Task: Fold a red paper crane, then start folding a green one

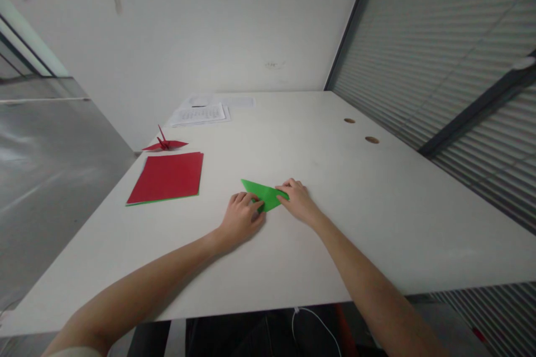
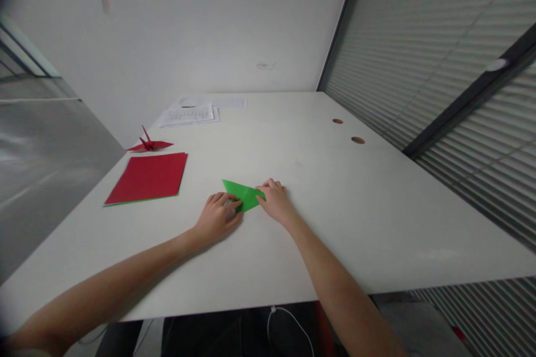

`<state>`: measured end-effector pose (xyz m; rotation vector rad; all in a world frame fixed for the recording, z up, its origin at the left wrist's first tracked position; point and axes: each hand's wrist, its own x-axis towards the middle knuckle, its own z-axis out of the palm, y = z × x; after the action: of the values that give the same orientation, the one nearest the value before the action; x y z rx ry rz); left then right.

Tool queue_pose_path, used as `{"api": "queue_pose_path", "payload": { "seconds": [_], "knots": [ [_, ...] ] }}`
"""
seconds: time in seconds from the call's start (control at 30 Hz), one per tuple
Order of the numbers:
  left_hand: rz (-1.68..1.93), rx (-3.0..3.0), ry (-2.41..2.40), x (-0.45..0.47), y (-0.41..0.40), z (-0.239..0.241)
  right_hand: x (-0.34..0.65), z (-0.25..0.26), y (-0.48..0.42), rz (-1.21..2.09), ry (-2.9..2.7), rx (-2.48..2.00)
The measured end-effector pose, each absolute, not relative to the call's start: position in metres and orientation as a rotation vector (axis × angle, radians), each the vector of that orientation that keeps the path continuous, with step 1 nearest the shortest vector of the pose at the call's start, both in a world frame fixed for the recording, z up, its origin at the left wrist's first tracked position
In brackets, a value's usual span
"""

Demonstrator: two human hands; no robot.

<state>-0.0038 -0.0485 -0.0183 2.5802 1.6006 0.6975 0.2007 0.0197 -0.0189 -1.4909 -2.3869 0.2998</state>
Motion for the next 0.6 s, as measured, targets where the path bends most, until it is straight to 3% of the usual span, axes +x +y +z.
{"api": "queue_pose_path", "payload": {
  "seconds": [0.27, 0.6],
  "knots": [
    [0.680, 2.591, 1.619, -0.002, -0.051, -0.015, 0.199, -0.024, 0.024, 0.437, -2.186, -1.417],
    [0.778, 2.410, 1.706, -0.007, -0.042, -0.019, 0.204, -0.004, 0.025, 0.691, -2.012, -0.976]
  ]
}}
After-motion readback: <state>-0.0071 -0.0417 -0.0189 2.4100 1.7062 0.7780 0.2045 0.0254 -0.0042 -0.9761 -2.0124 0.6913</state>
